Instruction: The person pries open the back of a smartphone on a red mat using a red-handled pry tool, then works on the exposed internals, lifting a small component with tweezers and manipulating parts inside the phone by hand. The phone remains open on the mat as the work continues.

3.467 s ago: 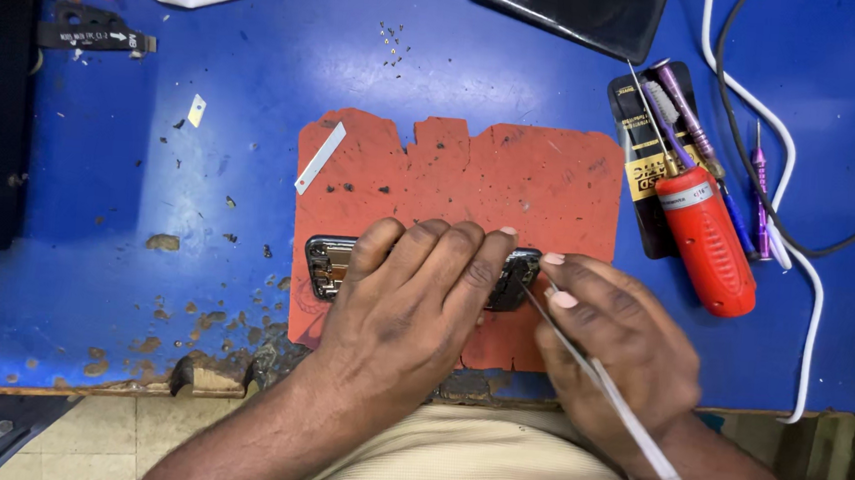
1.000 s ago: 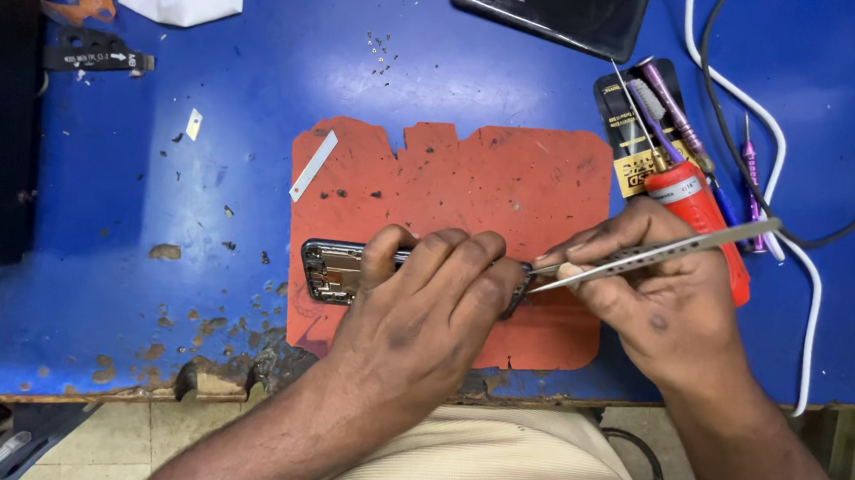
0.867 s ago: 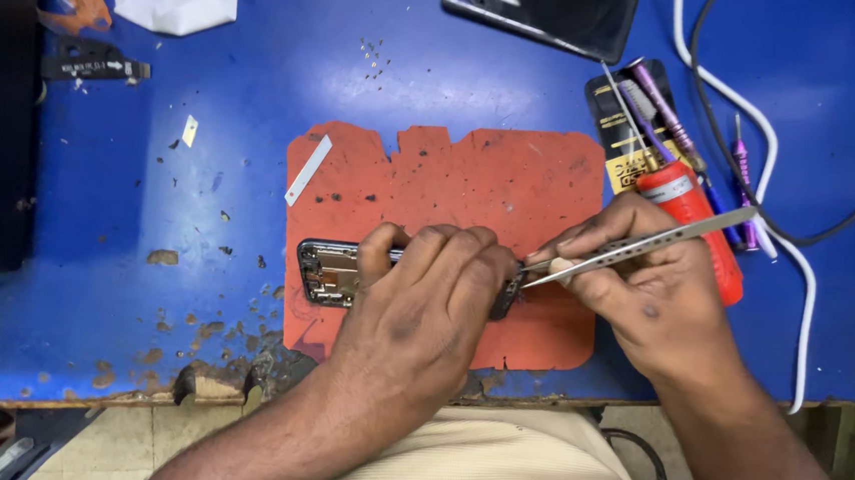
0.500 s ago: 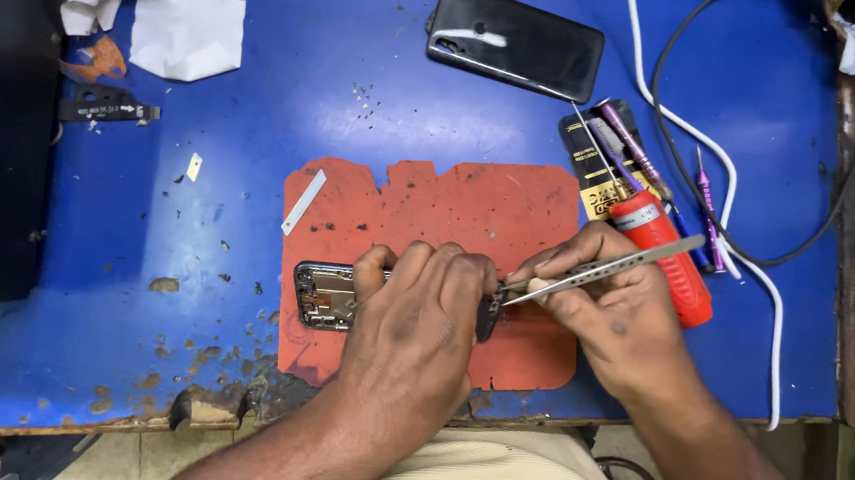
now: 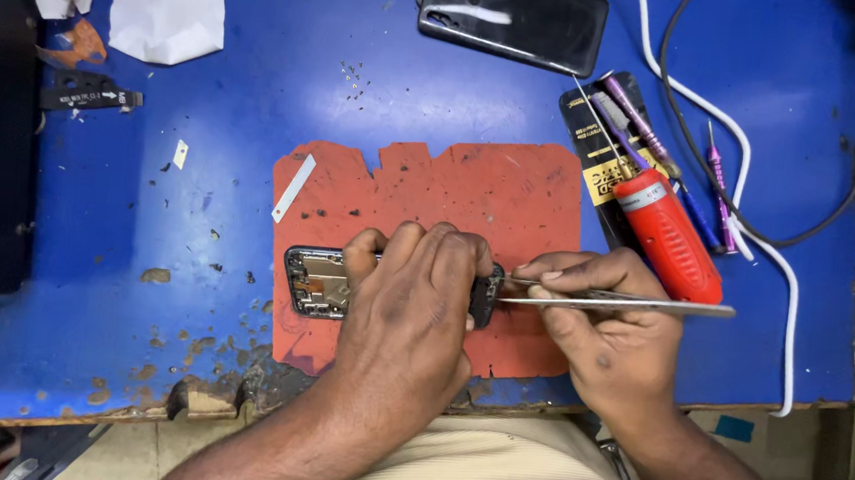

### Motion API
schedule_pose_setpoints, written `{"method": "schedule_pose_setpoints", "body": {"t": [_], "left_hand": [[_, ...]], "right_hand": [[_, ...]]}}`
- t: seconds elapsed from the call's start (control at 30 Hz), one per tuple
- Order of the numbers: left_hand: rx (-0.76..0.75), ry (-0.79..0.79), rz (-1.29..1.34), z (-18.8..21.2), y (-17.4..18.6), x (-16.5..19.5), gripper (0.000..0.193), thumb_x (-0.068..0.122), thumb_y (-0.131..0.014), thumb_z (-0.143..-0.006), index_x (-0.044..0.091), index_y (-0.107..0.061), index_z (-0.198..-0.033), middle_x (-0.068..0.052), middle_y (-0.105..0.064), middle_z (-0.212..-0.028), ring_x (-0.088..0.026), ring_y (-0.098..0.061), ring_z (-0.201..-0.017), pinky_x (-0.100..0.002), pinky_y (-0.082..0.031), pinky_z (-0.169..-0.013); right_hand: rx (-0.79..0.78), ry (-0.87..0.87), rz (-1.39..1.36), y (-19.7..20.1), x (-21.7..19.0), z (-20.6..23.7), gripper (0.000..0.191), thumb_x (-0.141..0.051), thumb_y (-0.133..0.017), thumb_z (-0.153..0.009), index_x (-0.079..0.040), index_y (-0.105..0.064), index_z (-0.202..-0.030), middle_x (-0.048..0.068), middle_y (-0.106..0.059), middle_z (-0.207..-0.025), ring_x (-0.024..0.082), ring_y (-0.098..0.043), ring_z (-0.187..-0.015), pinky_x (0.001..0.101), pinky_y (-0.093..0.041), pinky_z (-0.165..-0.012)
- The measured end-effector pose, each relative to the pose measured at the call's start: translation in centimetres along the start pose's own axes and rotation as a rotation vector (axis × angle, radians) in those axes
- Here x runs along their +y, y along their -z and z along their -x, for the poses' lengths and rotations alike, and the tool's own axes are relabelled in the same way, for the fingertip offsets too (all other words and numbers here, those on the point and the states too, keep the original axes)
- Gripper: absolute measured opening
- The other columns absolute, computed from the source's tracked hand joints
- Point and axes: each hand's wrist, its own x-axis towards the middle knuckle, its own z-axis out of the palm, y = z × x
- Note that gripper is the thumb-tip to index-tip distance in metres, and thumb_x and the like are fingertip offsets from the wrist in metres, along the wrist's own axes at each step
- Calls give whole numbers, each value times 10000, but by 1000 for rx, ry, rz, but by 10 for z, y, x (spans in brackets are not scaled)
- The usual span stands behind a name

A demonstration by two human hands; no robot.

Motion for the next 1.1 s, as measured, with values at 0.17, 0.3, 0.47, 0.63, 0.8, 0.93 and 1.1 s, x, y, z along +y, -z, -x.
{"method": "schedule_pose_setpoints", "body": {"t": [0.17, 0.3, 0.47, 0.63, 0.8, 0.93, 1.1], "left_hand": [[-6, 5, 13, 0, 0, 0, 479, -106, -654, -655, 66, -552, -1091, -55, -565, -957, -267, -552, -939, -479, -297, -875], [-8, 11, 11, 0, 0, 0, 480, -117, -647, -655, 65, -559, -1091, -55, -570, -963, -271, -552, -941, -470, -297, -861], [5, 2, 16, 0, 0, -1, 470, -104, -651, -652, 58, -557, -1083, -63, -569, -965, -276, -551, -952, -477, -294, -880], [-3, 10, 26, 0, -1, -1, 445, -103, -655, -671, 55, -556, -1075, -62, -570, -967, -267, -548, -942, -471, -287, -871], [20, -4, -1, 2, -2, 0, 440, -103, -656, -680, 62, -561, -1077, -62, -563, -958, -267, -547, -940, -463, -286, -871], [30, -13, 1, 2, -1, 0, 441, -105, -652, -678, 66, -555, -1073, -52, -564, -964, -262, -545, -936, -461, -287, -878], [23, -3, 7, 1, -2, 1, 451, -104, -645, -660, 74, -553, -1065, -40, -572, -969, -256, -547, -928, -460, -286, -868]], "right_hand": [[43, 107, 222, -11, -1, 7, 149, 83, -648, -963, 10, -553, -1052, 225, -711, -1154, 230, -733, -1106, 348, -626, -963], [34, 135, 220, -12, -4, 6, 159, 83, -652, -968, 17, -545, -1066, 225, -708, -1149, 243, -735, -1094, 340, -627, -955], [72, 68, 290, -16, -8, 5, 146, 79, -672, -979, 5, -570, -1052, 209, -747, -1115, 256, -774, -1068, 352, -670, -917], [-49, 526, 753, -19, -15, 6, 261, 32, -743, -918, 21, -566, -1109, 240, -709, -1139, 327, -749, -1072, 390, -639, -909], [42, 115, 488, -18, -14, 9, 193, 41, -698, -907, 13, -598, -1070, 209, -745, -1111, 262, -764, -1016, 350, -631, -886], [8, -159, -98, 5, 4, -9, 109, 61, -632, -983, 16, -565, -1056, 192, -747, -1095, 239, -751, -1062, 359, -619, -968], [-44, -294, -327, 16, 17, -15, 89, 82, -620, -977, 51, -591, -1054, 214, -737, -1062, 252, -750, -1029, 399, -630, -952]]}}
